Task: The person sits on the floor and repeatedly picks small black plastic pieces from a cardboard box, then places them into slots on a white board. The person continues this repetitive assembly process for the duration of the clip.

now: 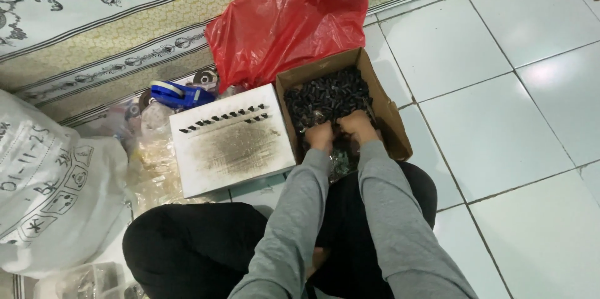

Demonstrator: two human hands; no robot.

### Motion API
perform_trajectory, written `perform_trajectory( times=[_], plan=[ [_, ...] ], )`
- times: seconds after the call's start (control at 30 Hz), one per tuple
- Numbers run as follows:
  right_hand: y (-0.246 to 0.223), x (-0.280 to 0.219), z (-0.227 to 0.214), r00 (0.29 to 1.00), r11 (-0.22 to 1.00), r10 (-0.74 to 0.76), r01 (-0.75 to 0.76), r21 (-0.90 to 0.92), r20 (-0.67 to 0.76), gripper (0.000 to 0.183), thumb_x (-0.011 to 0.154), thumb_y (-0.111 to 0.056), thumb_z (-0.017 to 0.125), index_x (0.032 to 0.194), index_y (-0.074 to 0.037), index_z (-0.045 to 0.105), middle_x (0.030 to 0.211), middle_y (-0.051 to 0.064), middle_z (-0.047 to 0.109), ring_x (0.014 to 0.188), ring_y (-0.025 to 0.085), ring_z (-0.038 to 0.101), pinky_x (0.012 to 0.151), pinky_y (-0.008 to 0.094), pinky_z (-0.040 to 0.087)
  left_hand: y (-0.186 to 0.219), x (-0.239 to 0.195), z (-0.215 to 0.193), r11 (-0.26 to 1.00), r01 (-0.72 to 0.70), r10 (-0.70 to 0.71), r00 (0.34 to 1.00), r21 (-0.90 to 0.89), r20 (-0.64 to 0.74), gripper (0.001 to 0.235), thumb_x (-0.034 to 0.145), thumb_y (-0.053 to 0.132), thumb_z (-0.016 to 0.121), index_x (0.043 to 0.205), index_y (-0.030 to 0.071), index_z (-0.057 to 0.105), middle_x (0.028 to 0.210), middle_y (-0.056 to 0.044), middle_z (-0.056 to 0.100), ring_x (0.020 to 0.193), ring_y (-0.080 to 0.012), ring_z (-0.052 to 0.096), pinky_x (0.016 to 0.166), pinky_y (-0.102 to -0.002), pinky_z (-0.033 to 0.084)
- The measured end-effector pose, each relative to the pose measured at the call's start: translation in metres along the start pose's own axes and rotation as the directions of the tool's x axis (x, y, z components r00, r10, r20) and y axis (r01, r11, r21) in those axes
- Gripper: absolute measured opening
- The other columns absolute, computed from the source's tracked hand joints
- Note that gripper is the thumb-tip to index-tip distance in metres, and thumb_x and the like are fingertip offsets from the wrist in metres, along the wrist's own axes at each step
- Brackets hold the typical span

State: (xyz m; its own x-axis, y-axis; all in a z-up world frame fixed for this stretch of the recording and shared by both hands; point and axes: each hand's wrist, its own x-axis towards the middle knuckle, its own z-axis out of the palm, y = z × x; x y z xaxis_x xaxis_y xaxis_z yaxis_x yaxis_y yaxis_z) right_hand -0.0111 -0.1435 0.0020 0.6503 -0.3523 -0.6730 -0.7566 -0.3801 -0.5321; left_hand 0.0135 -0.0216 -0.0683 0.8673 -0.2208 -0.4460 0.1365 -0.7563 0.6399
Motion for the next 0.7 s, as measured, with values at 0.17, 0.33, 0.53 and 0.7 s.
perform_trajectory(
  times=[0.17,0.33,0.53,0.7],
  plan=[
    [0.039,0.064,0.027,0.997,0.995,-0.019,0.011,-0.102,-0.071,0.036,0.094,-0.022,0.062,0.112,0.007,0.070,0.107,0.026,0.072,0.096,0.035,0.071,0.068,0.043,0.064,-0.004,0.004,0.015,0.995,-0.032,0.023,0.996,-0.093,-0.091,0.035,0.098,0.016,0.050,0.083,-0.003,0.075,0.090,-0.025,0.074,0.100,-0.0417,0.070,0.087,-0.047,0.057],
    [0.053,0.085,0.035,0.992,0.971,-0.080,0.055,-0.231,-0.099,0.027,0.094,-0.012,0.060,0.106,0.008,0.072,0.099,0.029,0.073,0.087,0.037,0.073,0.063,0.044,0.065,0.015,-0.014,-0.024,0.972,-0.201,0.201,0.980,-0.125,-0.014,0.020,0.090,-0.005,0.056,0.074,-0.010,0.068,0.072,-0.028,0.068,0.073,-0.0301,0.070,0.064,-0.038,0.059],
    [-0.009,-0.031,-0.003,0.972,0.973,-0.227,0.229,0.033,-0.057,0.043,0.097,-0.023,0.063,0.128,0.008,0.066,0.118,0.029,0.070,0.106,0.036,0.070,0.079,0.048,0.062,0.035,-0.087,-0.142,0.919,-0.353,0.355,0.935,-0.175,-0.023,0.024,0.099,0.013,0.061,0.111,-0.003,0.074,0.108,-0.027,0.074,0.104,-0.0405,0.073,0.082,-0.048,0.062],
    [-0.054,-0.122,0.006,0.858,0.799,-0.512,0.488,0.351,-0.028,0.021,0.098,-0.015,0.067,0.102,0.004,0.072,0.081,0.015,0.069,0.077,0.023,0.063,0.068,0.037,0.055,-0.047,-0.119,-0.225,0.701,-0.201,0.313,0.949,-0.684,0.042,0.023,0.099,0.004,0.065,0.118,-0.008,0.069,0.099,-0.024,0.072,0.082,-0.0247,0.071,0.073,-0.036,0.064]
  ],
)
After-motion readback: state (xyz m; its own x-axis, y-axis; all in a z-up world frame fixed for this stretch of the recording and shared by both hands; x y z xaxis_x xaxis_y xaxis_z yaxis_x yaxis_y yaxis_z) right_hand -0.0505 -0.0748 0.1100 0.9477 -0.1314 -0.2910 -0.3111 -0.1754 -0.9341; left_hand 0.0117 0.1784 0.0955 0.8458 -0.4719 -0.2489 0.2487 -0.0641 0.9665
